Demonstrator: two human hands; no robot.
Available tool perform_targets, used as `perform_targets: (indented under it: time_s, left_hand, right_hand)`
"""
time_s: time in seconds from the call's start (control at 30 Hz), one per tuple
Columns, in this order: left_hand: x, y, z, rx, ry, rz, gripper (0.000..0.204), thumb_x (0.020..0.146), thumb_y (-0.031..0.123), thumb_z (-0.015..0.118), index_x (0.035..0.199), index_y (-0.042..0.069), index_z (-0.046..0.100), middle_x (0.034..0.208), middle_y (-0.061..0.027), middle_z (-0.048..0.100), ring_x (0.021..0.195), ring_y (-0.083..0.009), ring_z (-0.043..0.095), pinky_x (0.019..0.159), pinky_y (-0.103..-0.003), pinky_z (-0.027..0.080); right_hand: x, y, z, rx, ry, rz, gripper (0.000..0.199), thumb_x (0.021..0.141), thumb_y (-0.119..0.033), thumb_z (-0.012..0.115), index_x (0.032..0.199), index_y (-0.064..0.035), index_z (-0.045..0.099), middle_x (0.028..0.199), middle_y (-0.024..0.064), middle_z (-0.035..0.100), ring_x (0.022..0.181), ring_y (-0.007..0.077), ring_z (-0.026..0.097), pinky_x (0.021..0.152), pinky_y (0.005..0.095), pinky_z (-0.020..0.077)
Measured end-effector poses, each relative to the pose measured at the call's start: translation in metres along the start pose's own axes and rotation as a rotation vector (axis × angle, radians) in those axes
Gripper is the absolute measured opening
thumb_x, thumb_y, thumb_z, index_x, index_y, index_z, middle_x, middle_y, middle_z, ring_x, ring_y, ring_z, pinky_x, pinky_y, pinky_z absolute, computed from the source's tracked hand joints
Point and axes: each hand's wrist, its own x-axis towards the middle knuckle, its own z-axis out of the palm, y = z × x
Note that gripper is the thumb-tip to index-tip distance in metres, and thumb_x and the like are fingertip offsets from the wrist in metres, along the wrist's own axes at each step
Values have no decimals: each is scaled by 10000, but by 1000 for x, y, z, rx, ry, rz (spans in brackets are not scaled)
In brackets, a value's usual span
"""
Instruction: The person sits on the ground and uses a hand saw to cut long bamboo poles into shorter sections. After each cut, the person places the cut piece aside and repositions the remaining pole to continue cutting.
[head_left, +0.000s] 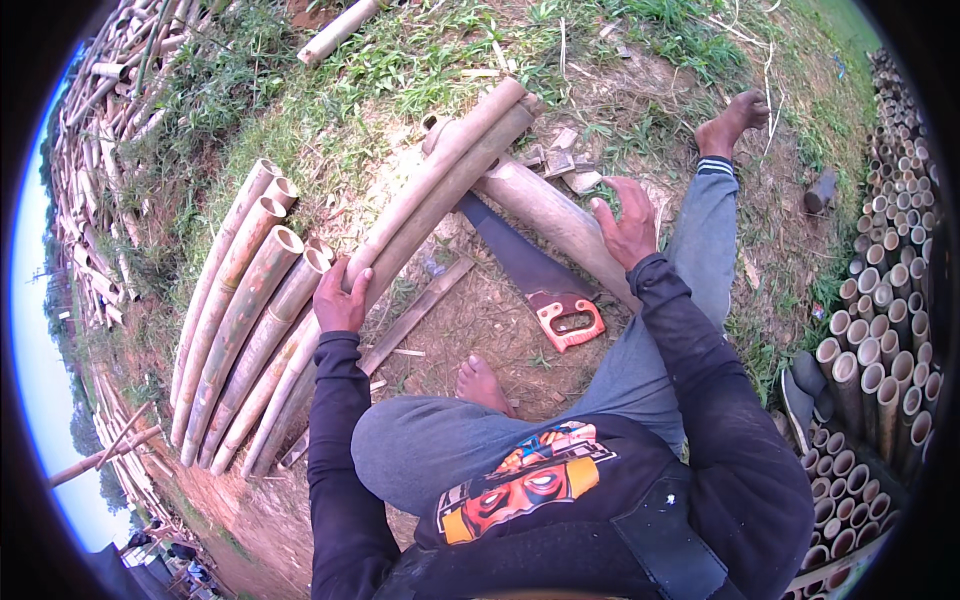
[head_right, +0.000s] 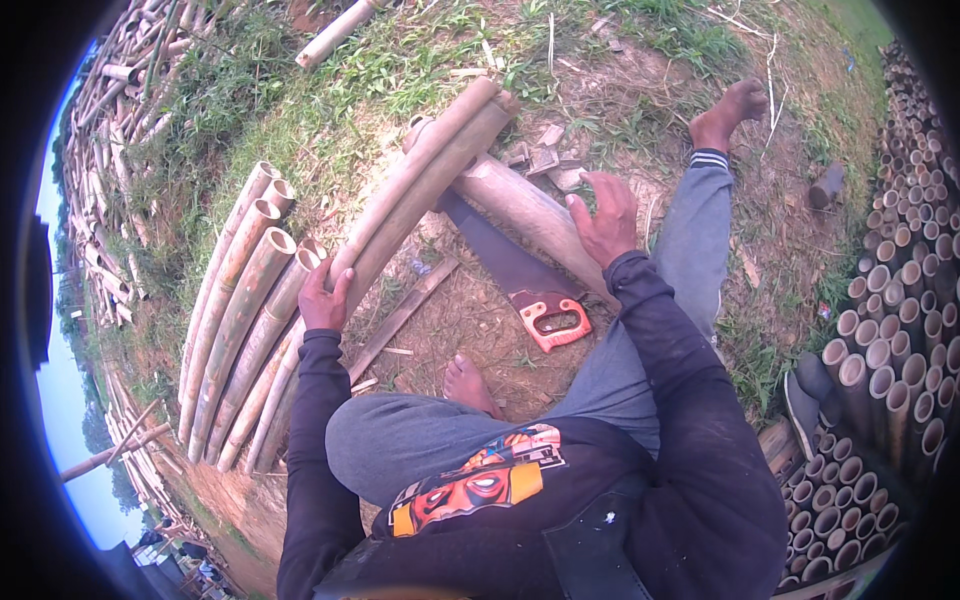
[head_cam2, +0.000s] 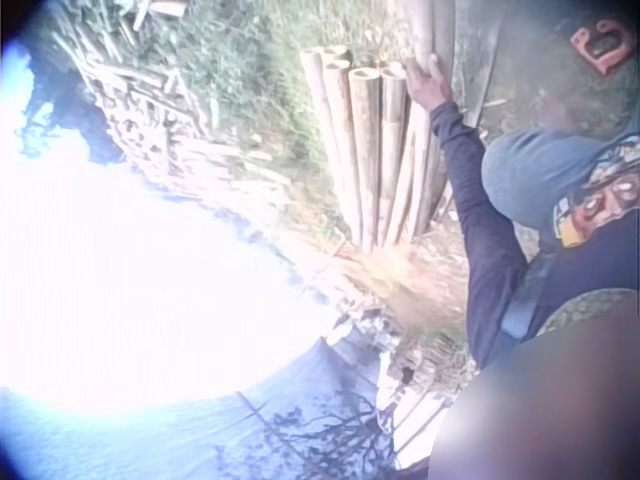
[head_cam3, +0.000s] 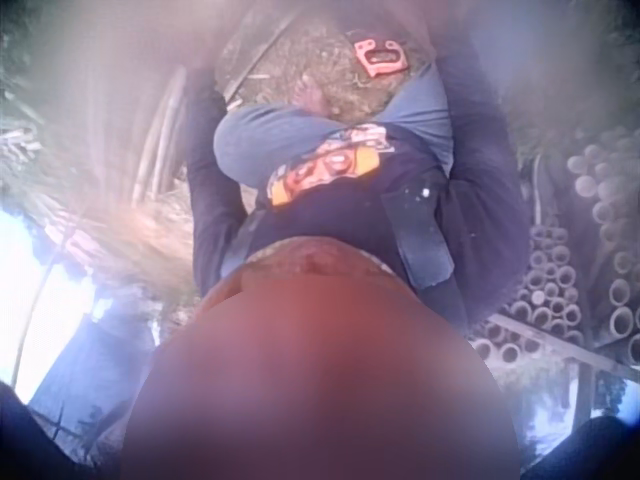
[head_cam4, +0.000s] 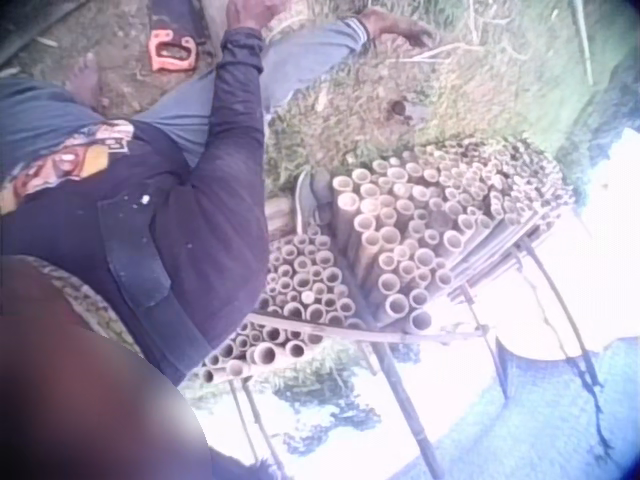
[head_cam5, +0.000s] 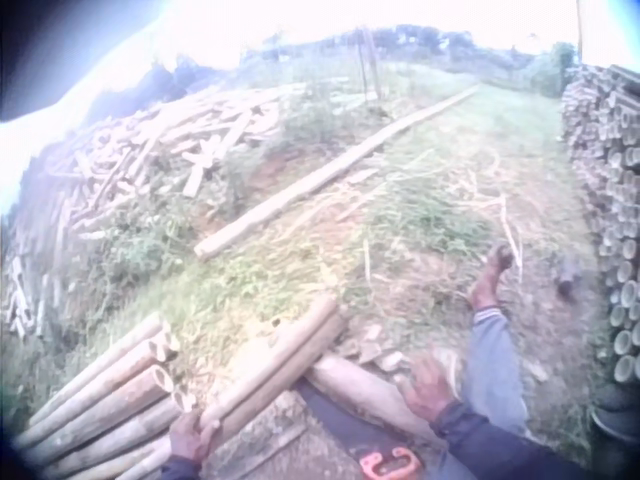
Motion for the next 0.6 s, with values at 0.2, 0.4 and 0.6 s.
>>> perform_targets:
  time_s: [0.2, 0.4, 0.6]
  left_hand:
    - [-6, 2, -4, -28, 3, 5, 514, 900, 356, 855, 1261, 12, 734, 1191, -195, 758, 1102, -360, 729, 976, -434, 562]
    - [-40, -21, -20, 7, 25, -16, 504, 869, 302, 882, 1271, 38, 734, 1204, -178, 750, 1115, -349, 715, 993, -438, 551]
    - [-42, -25, -25, 7, 28, -80, 523, 846, 305, 896, 1270, 43, 742, 1200, -166, 754, 1113, -334, 721, 996, -427, 557]
  right_hand:
    - [-1, -23, -7, -53, -40, -135, 417, 865, -174, 791, 1249, -51, 685, 1254, 150, 670, 1198, 370, 635, 1052, 505, 465]
    - [-14, -64, 4, 15, -170, -247, 394, 853, -167, 784, 1220, -64, 684, 1245, 126, 659, 1197, 352, 626, 1042, 492, 457]
    - [32, -76, 40, 161, -69, -140, 406, 888, -147, 768, 1261, -28, 661, 1267, 176, 649, 1209, 388, 616, 1067, 486, 471]
